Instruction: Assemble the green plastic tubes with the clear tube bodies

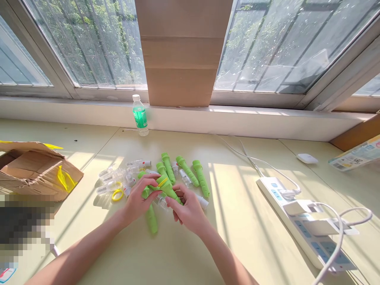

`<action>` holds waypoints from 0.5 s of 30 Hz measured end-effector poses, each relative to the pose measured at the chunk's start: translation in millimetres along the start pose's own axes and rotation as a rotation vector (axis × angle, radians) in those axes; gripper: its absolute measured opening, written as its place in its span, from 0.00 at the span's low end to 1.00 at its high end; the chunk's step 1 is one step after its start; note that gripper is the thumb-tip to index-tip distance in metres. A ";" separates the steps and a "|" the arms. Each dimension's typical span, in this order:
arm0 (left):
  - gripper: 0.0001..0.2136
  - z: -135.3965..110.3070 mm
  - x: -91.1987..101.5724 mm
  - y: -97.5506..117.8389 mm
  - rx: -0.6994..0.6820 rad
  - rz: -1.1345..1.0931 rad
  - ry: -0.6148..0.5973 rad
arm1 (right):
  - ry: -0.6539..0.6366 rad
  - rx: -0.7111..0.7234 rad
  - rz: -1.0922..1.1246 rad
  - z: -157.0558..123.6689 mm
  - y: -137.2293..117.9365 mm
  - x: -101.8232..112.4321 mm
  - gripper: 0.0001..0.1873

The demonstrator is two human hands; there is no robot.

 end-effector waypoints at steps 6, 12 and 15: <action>0.05 -1.2 -0.8 -0.3 -0.017 0.004 0.002 | -0.019 0.079 -0.098 -1.3 -5.9 1.1 0.15; 0.05 -2.6 -2.6 -1.4 -0.011 0.039 0.036 | 0.061 0.204 -0.315 0.4 -10.4 4.3 0.18; 0.07 -2.8 -3.4 -1.2 -0.013 0.035 0.025 | 0.112 0.164 -0.279 0.4 -6.7 5.5 0.15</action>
Point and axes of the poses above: each hand's wrist, its own z-axis towards the middle knuckle, its own x-axis out of the back of the hand, y = z × x, the point moved 5 cm from there along z, towards the middle knuckle, and after that the axes turned 2 degrees about y, right-handed, at the moved point
